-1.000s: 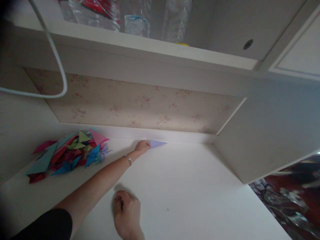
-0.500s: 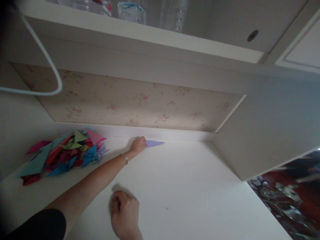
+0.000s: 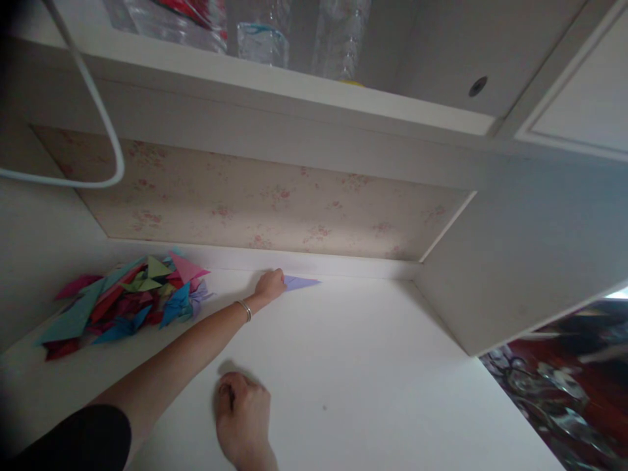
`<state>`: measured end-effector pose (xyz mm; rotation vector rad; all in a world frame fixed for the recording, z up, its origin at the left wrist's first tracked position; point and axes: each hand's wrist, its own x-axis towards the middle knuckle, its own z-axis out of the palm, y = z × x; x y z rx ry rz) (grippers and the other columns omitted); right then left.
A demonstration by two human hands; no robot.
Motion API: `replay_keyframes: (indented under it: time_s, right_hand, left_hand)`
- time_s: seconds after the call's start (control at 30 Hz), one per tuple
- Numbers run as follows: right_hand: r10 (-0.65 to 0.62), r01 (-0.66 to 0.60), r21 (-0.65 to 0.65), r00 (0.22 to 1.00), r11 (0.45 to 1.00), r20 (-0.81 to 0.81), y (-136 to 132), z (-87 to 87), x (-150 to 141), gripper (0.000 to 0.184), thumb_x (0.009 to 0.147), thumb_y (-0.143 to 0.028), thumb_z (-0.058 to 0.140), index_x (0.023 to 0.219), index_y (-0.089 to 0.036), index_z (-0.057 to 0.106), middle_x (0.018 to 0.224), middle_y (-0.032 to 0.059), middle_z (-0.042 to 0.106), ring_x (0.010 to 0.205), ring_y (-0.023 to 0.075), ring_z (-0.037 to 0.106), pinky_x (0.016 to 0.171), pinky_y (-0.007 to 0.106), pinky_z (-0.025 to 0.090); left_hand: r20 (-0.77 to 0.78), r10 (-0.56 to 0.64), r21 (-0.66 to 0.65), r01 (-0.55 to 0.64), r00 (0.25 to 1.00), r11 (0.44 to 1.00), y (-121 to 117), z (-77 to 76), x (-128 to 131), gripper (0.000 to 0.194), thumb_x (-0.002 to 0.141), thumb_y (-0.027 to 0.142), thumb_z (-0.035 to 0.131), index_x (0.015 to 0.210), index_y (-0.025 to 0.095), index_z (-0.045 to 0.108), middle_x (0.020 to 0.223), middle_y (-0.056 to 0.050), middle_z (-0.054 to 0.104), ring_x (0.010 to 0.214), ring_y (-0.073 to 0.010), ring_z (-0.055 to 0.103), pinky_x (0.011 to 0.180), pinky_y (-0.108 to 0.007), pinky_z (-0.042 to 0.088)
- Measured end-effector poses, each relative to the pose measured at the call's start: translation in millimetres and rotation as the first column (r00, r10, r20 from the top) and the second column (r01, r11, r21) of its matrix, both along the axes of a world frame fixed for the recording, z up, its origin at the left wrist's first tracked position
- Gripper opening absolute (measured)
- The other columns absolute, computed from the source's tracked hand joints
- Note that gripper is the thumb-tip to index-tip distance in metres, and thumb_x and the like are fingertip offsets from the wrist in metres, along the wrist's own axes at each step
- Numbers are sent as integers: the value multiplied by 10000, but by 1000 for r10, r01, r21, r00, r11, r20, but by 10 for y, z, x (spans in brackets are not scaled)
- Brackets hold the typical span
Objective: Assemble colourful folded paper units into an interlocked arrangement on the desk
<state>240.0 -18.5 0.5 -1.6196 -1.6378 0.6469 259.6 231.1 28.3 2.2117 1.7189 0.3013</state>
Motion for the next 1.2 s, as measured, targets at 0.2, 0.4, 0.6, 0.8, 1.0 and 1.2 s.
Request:
replay_keyframes:
  time_s: [0.2, 0.4, 0.6, 0.8, 1.0, 1.2]
  right_hand:
    - [-4, 4, 10, 1000, 1000, 5, -6, 1, -8, 295, 788, -101, 476, 899, -297, 667, 800, -59, 712, 708, 135, 652, 635, 199, 431]
    - [0, 0, 22, 1000, 1000, 12, -17, -13, -7, 291, 790, -101, 472, 899, -286, 668, 800, -54, 711, 703, 131, 647, 631, 194, 430]
    - [4, -4, 20, 1000, 1000, 8, -6, -15, 10, 281, 790, -97, 471, 880, -278, 667, 811, -52, 710, 709, 127, 643, 633, 190, 425]
    - [21, -21, 2, 1000, 1000, -11, -23, -3, 13, 262, 819, -127, 463, 891, -270, 670, 828, -39, 713, 733, 132, 648, 660, 196, 429]
    - [57, -57, 6, 998, 998, -27, -43, 44, 20, 266, 824, -134, 441, 893, -263, 663, 856, -37, 711, 742, 132, 640, 678, 205, 420]
    - [83, -82, 17, 995, 996, -61, -60, 30, 30, 261, 833, -165, 424, 899, -239, 666, 833, -17, 703, 733, 138, 631, 674, 213, 428]
  left_hand:
    - [6, 8, 0, -8, 1000, 1000, -14, -8, 6, 206, 791, 190, 558, 970, 194, 659, 981, -112, 699, 951, -227, 642, 796, -294, 474]
    - [36, 12, 1, -12, 999, 1000, -50, 45, -1, 193, 790, 214, 569, 953, 192, 669, 982, -105, 700, 952, -218, 637, 793, -281, 468]
    - [141, 31, 5, -32, 990, 999, -107, 141, -130, 153, 802, 294, 568, 856, 193, 669, 899, -90, 707, 889, -217, 636, 757, -280, 445]
    - [320, 92, -19, -91, 943, 996, -477, 109, -590, 186, 807, 339, 551, 731, 184, 620, 767, -38, 675, 763, -174, 607, 664, -246, 408]
    - [598, 172, -173, -83, 783, 981, -1295, -68, -1123, 230, 780, 363, 541, 645, 176, 539, 560, 38, 517, 538, -107, 485, 491, -211, 331]
    - [771, 458, -502, -21, 442, 865, -2003, -108, -1529, 322, 740, 505, 586, 693, 211, 463, 432, 117, 268, 346, -59, 197, 366, -211, 111]
